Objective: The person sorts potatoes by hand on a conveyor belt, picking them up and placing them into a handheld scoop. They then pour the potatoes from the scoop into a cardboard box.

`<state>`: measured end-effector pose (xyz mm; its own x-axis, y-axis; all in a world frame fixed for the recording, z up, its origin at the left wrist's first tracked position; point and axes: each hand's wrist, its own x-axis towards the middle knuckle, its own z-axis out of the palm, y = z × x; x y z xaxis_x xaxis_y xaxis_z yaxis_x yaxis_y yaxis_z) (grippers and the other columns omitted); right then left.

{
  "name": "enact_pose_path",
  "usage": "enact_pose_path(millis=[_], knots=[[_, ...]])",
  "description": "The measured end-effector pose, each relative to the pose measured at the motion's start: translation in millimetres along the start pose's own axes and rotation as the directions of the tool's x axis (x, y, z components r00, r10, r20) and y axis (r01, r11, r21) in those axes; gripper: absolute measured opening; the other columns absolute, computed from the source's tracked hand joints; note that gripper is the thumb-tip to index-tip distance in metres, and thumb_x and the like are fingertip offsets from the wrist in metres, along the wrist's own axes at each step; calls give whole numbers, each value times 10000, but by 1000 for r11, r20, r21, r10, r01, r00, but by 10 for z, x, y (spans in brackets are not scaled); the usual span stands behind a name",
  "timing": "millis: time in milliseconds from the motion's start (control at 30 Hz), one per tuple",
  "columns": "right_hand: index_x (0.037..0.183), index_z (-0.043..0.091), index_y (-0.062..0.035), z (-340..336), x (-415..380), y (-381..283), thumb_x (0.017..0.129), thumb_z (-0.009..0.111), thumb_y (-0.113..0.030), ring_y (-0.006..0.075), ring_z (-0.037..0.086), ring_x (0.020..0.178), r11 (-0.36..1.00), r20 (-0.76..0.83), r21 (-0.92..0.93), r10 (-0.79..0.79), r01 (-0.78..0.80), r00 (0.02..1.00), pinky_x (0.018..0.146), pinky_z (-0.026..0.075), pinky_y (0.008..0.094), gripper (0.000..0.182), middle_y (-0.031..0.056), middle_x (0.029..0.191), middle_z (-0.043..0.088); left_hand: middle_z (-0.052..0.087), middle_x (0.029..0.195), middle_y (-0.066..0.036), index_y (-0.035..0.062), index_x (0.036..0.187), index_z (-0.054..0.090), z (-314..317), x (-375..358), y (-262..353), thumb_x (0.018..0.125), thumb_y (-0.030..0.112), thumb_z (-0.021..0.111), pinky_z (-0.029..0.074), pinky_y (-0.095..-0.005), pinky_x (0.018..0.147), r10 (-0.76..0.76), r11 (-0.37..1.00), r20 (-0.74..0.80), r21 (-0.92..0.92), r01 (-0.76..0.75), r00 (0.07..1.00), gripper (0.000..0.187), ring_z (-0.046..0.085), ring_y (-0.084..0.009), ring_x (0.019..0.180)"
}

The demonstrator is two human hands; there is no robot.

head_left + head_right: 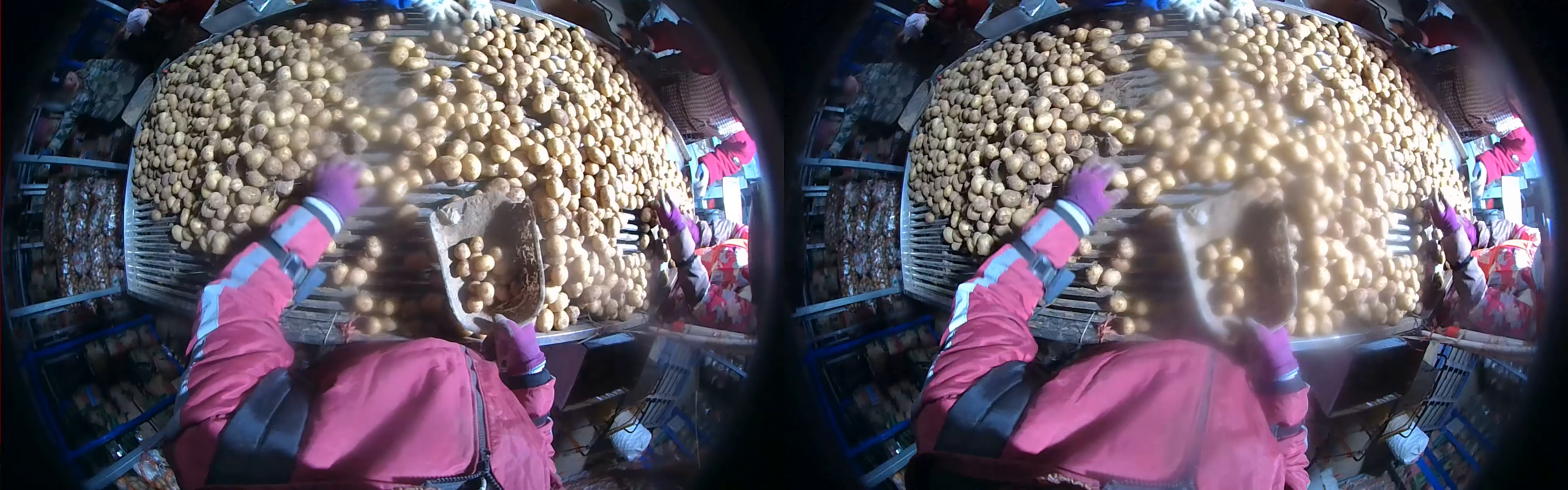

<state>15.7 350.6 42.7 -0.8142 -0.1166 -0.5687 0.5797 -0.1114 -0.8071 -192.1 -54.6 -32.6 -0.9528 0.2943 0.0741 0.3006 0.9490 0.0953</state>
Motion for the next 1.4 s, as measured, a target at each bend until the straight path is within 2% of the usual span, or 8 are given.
enact_pose_path(millis=[233, 300, 533, 767, 867, 1000, 1233, 1400], knots=[[1054, 599, -3, 108, -63, -179, 860, 611, -279, 154, 601, 603, 957, -91, 179, 248, -229, 964, 469, 455, 274, 338, 93, 829, 659, 662, 1012, -164, 25, 1128, 623, -172, 946, -201, 887, 167, 585, 516, -384, 831, -373, 430, 321, -772, 469, 870, 283, 642, -294, 951], [1046, 607, 4, -81, -28, 200, 854, 623, -275, 146, 589, 595, 975, -14, -220, -25, 21, 1000, 482, 456, 274, 339, 87, 830, 659, 648, 1017, -169, 150, 1173, 620, 374, 1394, -803, 877, 268, 532, 507, -451, 847, -18, 991, -40, -133, 12, 999, 330, 631, -362, 903], [1124, 592, 23, 116, -120, -92, 860, 640, -216, 172, 634, 778, 907, -68, 328, 300, -263, 951, 651, 502, 304, 359, 105, 975, 676, 684, 1035, -156, 133, 1011, 707, 190, 1778, -413, 824, 218, 620, 513, -437, 865, -243, 955, 242, 228, 189, 939, 223, 647, -336, 998], [1192, 543, 30, -72, -25, 287, 894, 594, -193, 215, 651, 863, 989, 100, -146, 26, -11, 995, 779, 529, 367, 375, 112, 1004, 678, 680, 952, -114, 39, 977, 665, -201, 1242, 252, 818, 254, 718, 508, -344, 800, -181, 565, 26, -815, 126, 983, 273, 633, -218, 881], [1186, 553, 20, 4, 77, 300, 902, 566, -170, 220, 656, 813, 968, 128, -215, -100, 126, 987, 720, 532, 386, 343, 88, 948, 678, 654, 1068, -134, 43, 1130, 628, -600, 650, 981, 866, 221, 685, 482, -359, 898, 276, 627, 71, -769, -124, 959, 324, 613, -239, 1007], [1105, 613, 11, 154, -27, -280, 893, 562, -162, 204, 639, 672, 829, 206, -537, -47, 153, 977, 583, 511, 356, 278, 78, 806, 657, 612, 1173, -157, 42, 1191, 600, -635, 465, 422, 835, 246, 697, 452, -395, 962, -11, 685, -85, -726, -55, 996, 422, 559, -294, 1134], [942, 675, -8, 212, -47, -242, 946, 481, -158, 144, 554, 497, 960, 28, 40, 278, -279, 960, 442, 424, 291, 246, 51, 635, 595, 533, 1283, -148, 122, 1214, 592, -500, 85, -1084, 783, 432, 655, 392, -469, 1008, -263, 938, -270, 152, 310, 926, 535, 481, -356, 1183], [889, 685, 8, 91, -67, -221, 958, 467, -194, 142, 544, 482, 805, 245, -491, -239, 333, 940, 449, 429, 296, 305, 32, 579, 567, 526, 1234, -175, 75, 1206, 580, -105, -216, -609, 777, 444, 618, 361, -500, 1026, -279, 949, 29, -143, 280, 960, 567, 459, -395, 1219]])
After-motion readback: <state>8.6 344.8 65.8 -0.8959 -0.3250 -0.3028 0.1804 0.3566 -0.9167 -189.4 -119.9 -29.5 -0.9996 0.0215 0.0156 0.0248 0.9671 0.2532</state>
